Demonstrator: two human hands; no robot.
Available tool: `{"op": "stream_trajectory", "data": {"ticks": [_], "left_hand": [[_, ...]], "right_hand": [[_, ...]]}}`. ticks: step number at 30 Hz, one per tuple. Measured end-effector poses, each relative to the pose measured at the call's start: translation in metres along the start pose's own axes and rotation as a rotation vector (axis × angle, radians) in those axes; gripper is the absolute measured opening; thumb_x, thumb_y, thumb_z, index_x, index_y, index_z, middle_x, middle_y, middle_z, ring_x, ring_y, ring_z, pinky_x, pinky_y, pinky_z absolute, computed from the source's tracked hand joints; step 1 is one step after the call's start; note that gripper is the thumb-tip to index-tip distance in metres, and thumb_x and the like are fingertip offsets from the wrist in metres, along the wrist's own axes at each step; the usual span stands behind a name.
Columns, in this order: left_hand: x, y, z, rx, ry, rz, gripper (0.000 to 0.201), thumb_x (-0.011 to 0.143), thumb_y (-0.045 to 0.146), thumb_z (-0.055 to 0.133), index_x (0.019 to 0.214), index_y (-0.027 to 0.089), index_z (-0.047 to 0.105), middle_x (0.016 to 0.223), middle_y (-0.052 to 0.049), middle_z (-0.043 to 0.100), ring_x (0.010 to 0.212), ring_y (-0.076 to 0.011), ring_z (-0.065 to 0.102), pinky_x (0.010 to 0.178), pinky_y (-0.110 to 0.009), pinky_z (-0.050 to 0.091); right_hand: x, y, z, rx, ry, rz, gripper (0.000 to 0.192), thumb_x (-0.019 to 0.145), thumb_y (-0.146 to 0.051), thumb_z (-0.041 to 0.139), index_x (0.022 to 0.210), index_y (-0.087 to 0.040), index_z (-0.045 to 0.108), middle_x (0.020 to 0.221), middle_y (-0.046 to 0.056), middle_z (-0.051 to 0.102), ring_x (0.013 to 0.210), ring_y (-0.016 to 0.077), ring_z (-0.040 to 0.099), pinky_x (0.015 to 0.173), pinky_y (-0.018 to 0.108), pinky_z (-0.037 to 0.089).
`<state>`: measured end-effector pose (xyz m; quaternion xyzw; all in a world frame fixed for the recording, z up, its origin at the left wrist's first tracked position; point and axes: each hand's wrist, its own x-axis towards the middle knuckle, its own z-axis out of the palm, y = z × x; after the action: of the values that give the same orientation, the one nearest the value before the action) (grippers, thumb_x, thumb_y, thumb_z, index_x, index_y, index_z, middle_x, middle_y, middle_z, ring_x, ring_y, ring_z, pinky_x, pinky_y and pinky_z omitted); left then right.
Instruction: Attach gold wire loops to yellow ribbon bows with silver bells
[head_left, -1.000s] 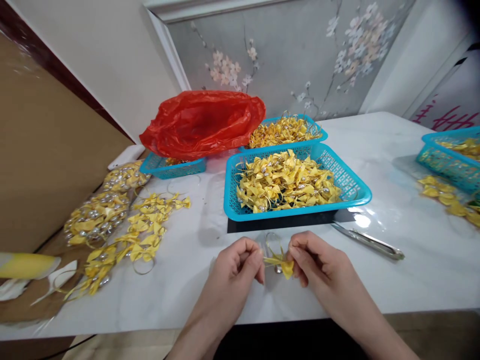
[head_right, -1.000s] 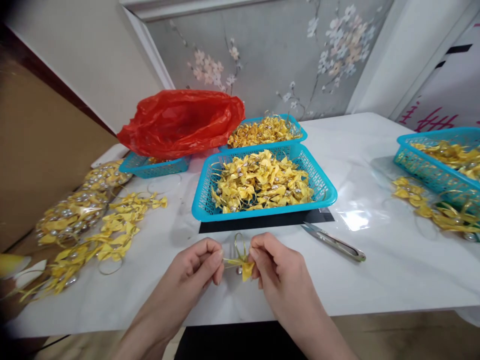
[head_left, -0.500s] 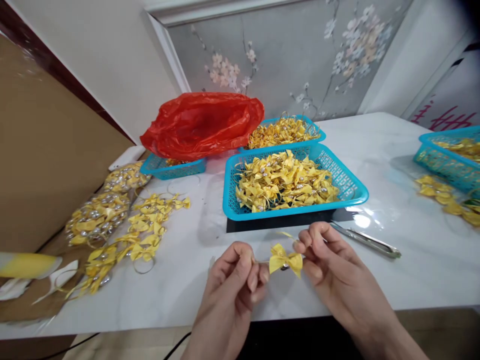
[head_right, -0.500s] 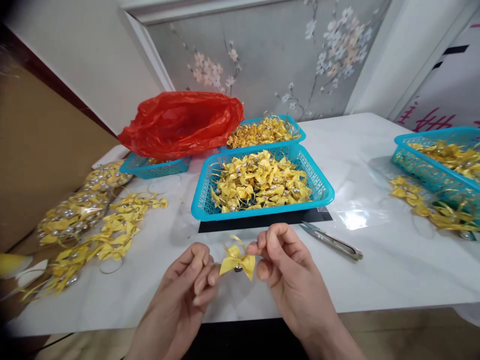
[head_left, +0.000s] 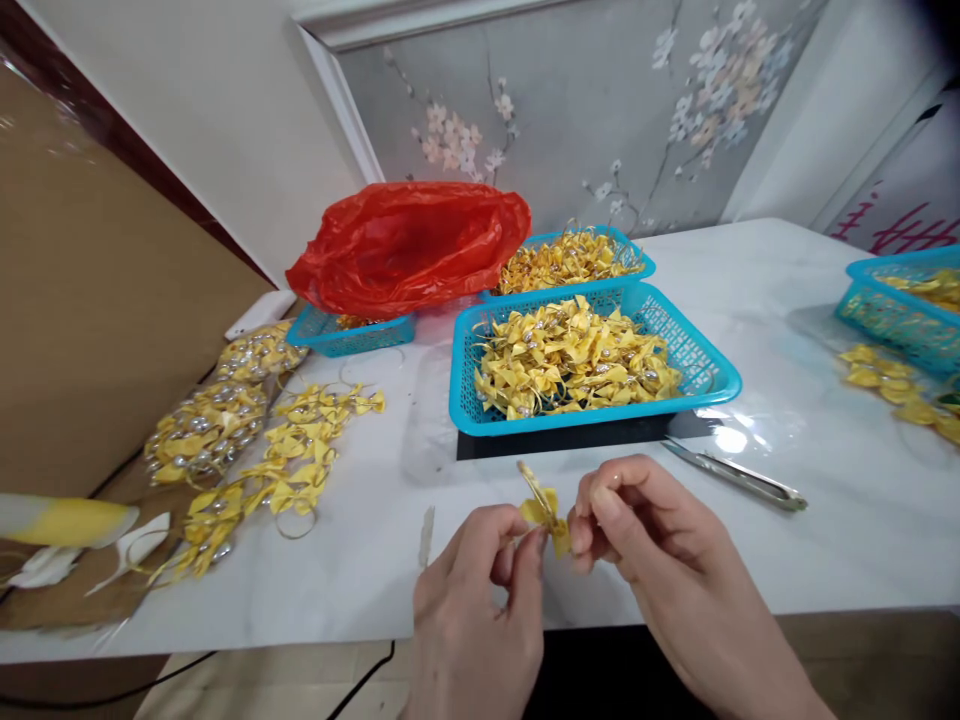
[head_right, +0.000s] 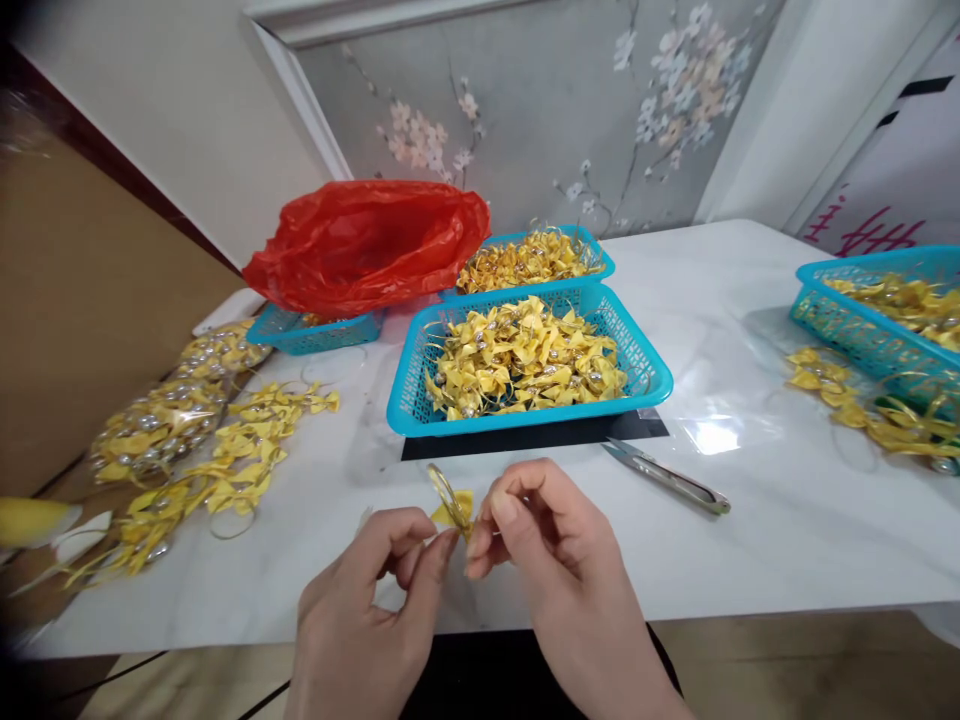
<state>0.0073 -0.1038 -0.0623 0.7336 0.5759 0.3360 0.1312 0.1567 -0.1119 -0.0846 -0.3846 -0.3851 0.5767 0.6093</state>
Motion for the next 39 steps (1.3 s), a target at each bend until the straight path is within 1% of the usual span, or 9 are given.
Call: {"op": "stream_trajectory", "data": {"ticks": [5, 10, 15, 17, 20, 25, 28, 31, 39], "left_hand": [[0.005, -0.005, 0.0, 0.047, -0.048, 0.227, 0.016, 0.091, 0.008, 0.057, 0.083, 0.022, 0.059, 0.064, 0.005, 0.05, 0.057, -0.0117, 0.054, 0.06, -0.021, 0.046], [0.001, -0.014, 0.001, 0.031, -0.037, 0.257, 0.02, 0.092, 0.004, 0.055, 0.085, 0.021, 0.061, 0.069, 0.002, 0.055, 0.06, -0.0122, 0.057, 0.061, -0.022, 0.048], [-0.003, -0.022, 0.002, 0.001, -0.049, 0.399, 0.027, 0.09, -0.002, 0.053, 0.099, 0.021, 0.064, 0.075, -0.002, 0.06, 0.069, -0.0143, 0.059, 0.067, -0.024, 0.049], [-0.002, -0.02, 0.0, -0.055, -0.071, 0.319, 0.021, 0.091, 0.002, 0.055, 0.092, 0.021, 0.065, 0.074, 0.0, 0.058, 0.067, -0.0135, 0.058, 0.066, -0.023, 0.048], [0.006, -0.017, -0.006, -0.203, -0.16, 0.06, 0.008, 0.09, 0.016, 0.06, 0.092, 0.021, 0.067, 0.07, 0.003, 0.053, 0.063, -0.0132, 0.055, 0.063, -0.024, 0.046], [0.031, -0.017, -0.024, -0.536, -0.605, -0.275, 0.027, 0.085, 0.034, 0.066, 0.108, 0.019, 0.067, 0.067, 0.007, 0.043, 0.06, -0.0118, 0.042, 0.056, -0.023, 0.037], [0.045, -0.014, -0.032, -0.568, -0.794, -0.334, 0.03, 0.079, 0.033, 0.072, 0.105, 0.018, 0.07, 0.06, 0.011, 0.028, 0.052, -0.0098, 0.024, 0.047, -0.023, 0.022], [0.051, -0.01, -0.032, -0.479, -0.852, -0.311, 0.018, 0.077, 0.03, 0.072, 0.089, 0.017, 0.076, 0.056, 0.011, 0.019, 0.052, -0.0103, 0.015, 0.047, -0.026, 0.012], [0.044, -0.015, -0.024, -0.682, -0.964, -0.301, 0.03, 0.079, 0.044, 0.071, 0.074, 0.015, 0.076, 0.057, 0.004, 0.044, 0.057, -0.0125, 0.037, 0.053, -0.025, 0.03]], "right_hand": [[0.002, -0.002, -0.001, 0.043, -0.033, 0.122, 0.021, 0.099, -0.041, 0.059, 0.089, -0.022, 0.058, 0.067, -0.005, 0.053, 0.063, 0.0098, 0.047, 0.061, 0.02, 0.04], [0.008, -0.008, -0.002, 0.117, -0.099, 0.246, 0.025, 0.092, -0.042, 0.068, 0.081, -0.02, 0.061, 0.066, -0.004, 0.058, 0.062, 0.0105, 0.053, 0.068, 0.025, 0.045], [0.011, -0.008, -0.004, 0.132, -0.163, 0.299, 0.028, 0.089, -0.041, 0.071, 0.076, -0.018, 0.06, 0.062, -0.004, 0.058, 0.056, 0.0088, 0.051, 0.059, 0.022, 0.042], [0.011, -0.008, -0.005, 0.12, -0.129, 0.267, 0.027, 0.09, -0.039, 0.07, 0.076, -0.018, 0.062, 0.063, -0.004, 0.057, 0.056, 0.008, 0.05, 0.058, 0.021, 0.041], [0.011, -0.011, -0.005, 0.148, -0.121, 0.274, 0.025, 0.086, -0.038, 0.074, 0.075, -0.017, 0.065, 0.063, -0.004, 0.057, 0.054, 0.0071, 0.049, 0.055, 0.02, 0.04], [0.009, -0.014, -0.006, 0.176, -0.129, 0.374, 0.03, 0.079, -0.04, 0.081, 0.071, -0.016, 0.064, 0.056, -0.004, 0.056, 0.047, 0.0052, 0.046, 0.05, 0.018, 0.037], [0.008, -0.013, -0.003, 0.185, -0.141, 0.411, 0.031, 0.079, -0.041, 0.081, 0.072, -0.016, 0.064, 0.056, -0.004, 0.056, 0.046, 0.0049, 0.047, 0.049, 0.018, 0.037], [0.007, -0.011, 0.0, 0.174, -0.162, 0.422, 0.034, 0.079, -0.043, 0.081, 0.07, -0.016, 0.063, 0.059, -0.003, 0.057, 0.047, 0.0051, 0.048, 0.049, 0.018, 0.039], [0.004, -0.008, -0.002, 0.109, -0.179, 0.341, 0.027, 0.086, -0.041, 0.075, 0.081, -0.017, 0.065, 0.06, -0.004, 0.058, 0.053, 0.0067, 0.051, 0.056, 0.019, 0.043]]}}
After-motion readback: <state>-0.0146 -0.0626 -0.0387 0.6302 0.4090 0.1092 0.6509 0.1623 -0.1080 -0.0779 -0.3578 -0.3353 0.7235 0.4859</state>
